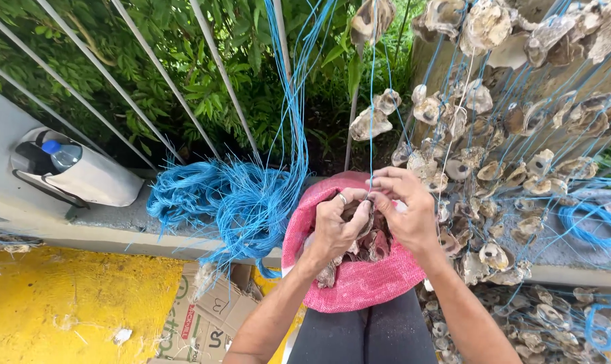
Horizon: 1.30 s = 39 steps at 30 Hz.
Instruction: Stringing dried oyster shells onto blue twine for aquaculture use.
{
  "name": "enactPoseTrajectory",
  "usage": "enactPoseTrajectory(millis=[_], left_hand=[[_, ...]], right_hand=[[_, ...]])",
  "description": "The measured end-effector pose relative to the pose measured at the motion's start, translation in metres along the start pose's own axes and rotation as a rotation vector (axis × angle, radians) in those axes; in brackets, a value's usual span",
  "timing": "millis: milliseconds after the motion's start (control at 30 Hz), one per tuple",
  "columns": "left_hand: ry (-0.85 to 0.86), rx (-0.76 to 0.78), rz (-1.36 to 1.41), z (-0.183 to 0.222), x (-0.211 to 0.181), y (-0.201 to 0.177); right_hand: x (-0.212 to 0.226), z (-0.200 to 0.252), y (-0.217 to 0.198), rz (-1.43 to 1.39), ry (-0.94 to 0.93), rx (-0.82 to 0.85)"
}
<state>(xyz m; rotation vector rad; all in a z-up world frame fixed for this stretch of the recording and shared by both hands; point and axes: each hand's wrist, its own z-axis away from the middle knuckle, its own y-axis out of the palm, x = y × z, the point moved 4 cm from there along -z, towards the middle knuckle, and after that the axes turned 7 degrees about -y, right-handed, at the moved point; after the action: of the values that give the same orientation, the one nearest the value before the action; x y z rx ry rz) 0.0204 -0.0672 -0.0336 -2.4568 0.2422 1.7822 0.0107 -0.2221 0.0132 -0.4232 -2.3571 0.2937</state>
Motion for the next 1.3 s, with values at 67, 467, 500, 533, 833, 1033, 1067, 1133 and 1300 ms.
enactPoseTrajectory(millis=[67, 467, 500, 533, 833, 1033, 1067, 1133, 1300], left_hand=[[-0.007, 0.026, 0.021, -0.001, 0.008, 0.004], [0.416, -0.063, -0.570, -0.020, -0.006, 0.003], [0.439, -0.048, -0.570, -0.020, -0.004, 0.003], [0.436, -0.047, -0.568, -0.021, -0.003, 0.005], [0.390, -0.045, -0.524, -0.025, -0.007, 0.038], [0.205, 0.065, -0.243, -0.029, -0.001, 0.053], [0.164, 0.101, -0.137, -0.029, -0.004, 0.055], [0.123, 0.136, -0.031, -0.029, -0.008, 0.056], [-0.088, 0.192, -0.084, -0.022, -0.012, 0.057]], right_hand=[[-0.015, 0.003, -0.003, -0.128, 0.083, 0.022], [0.020, 0.025, -0.031, -0.062, 0.057, 0.152], [0.035, 0.027, -0.035, 0.028, -0.061, 0.146], [0.025, 0.046, -0.036, 0.029, -0.058, 0.147], [-0.026, 0.162, -0.023, -0.430, 0.398, -0.025], [-0.018, 0.167, -0.018, -0.382, 0.522, -0.030], [-0.019, 0.168, -0.017, -0.309, 0.548, 0.002], [-0.023, 0.175, -0.012, -0.234, 0.573, 0.033], [-0.042, 0.204, 0.001, -0.111, 0.629, 0.110]])
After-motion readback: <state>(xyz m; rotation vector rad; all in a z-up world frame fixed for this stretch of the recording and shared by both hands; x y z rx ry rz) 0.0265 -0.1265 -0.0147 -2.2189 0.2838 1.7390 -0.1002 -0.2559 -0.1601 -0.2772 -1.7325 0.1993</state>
